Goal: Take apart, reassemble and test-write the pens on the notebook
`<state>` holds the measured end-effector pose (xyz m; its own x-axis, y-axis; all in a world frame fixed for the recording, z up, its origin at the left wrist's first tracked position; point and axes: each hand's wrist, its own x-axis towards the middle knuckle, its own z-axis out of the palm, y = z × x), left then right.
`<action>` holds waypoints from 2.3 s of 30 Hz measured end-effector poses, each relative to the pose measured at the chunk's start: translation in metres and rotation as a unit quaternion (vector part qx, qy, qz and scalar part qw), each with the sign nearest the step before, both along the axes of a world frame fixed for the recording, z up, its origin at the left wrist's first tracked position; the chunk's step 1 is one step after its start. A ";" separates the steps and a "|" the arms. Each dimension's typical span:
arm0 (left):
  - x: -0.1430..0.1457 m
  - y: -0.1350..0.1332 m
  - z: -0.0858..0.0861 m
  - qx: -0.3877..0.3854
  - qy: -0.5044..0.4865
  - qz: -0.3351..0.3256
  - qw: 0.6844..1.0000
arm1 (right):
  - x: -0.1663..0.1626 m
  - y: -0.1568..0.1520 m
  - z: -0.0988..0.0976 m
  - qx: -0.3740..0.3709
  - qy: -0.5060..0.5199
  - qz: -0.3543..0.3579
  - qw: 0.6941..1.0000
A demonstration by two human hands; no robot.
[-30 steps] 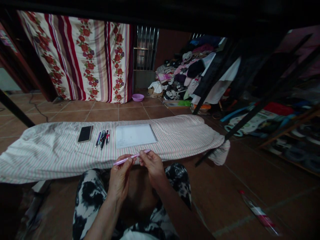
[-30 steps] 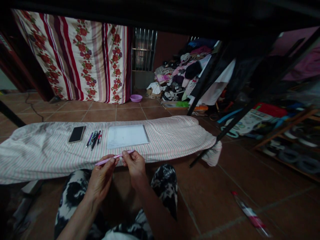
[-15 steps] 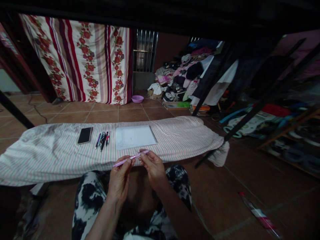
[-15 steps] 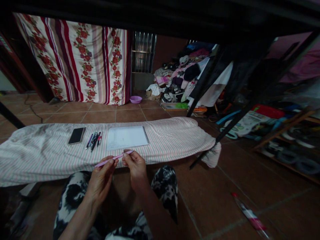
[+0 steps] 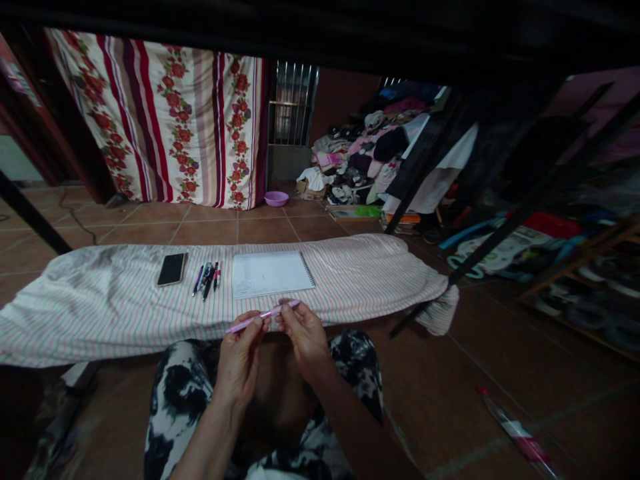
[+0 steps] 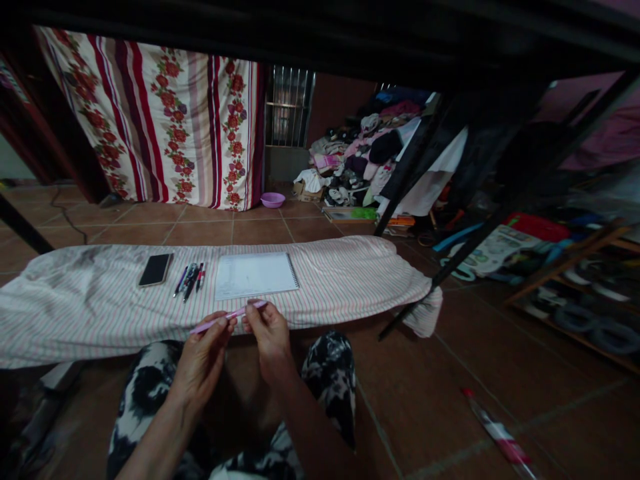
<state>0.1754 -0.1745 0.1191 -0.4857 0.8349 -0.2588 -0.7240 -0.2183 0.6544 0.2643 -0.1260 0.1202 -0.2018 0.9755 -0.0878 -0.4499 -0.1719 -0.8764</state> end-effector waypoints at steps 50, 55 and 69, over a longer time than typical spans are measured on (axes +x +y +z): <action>0.002 0.001 -0.001 -0.020 -0.010 0.005 1.000 | 0.003 0.000 0.002 -0.013 0.016 -0.011 1.000; 0.003 -0.001 0.000 -0.025 -0.002 0.003 1.000 | -0.001 0.004 -0.004 -0.015 0.007 -0.031 0.999; 0.003 0.001 -0.003 -0.016 -0.001 0.000 1.000 | 0.003 -0.001 -0.002 -0.004 0.022 -0.005 1.000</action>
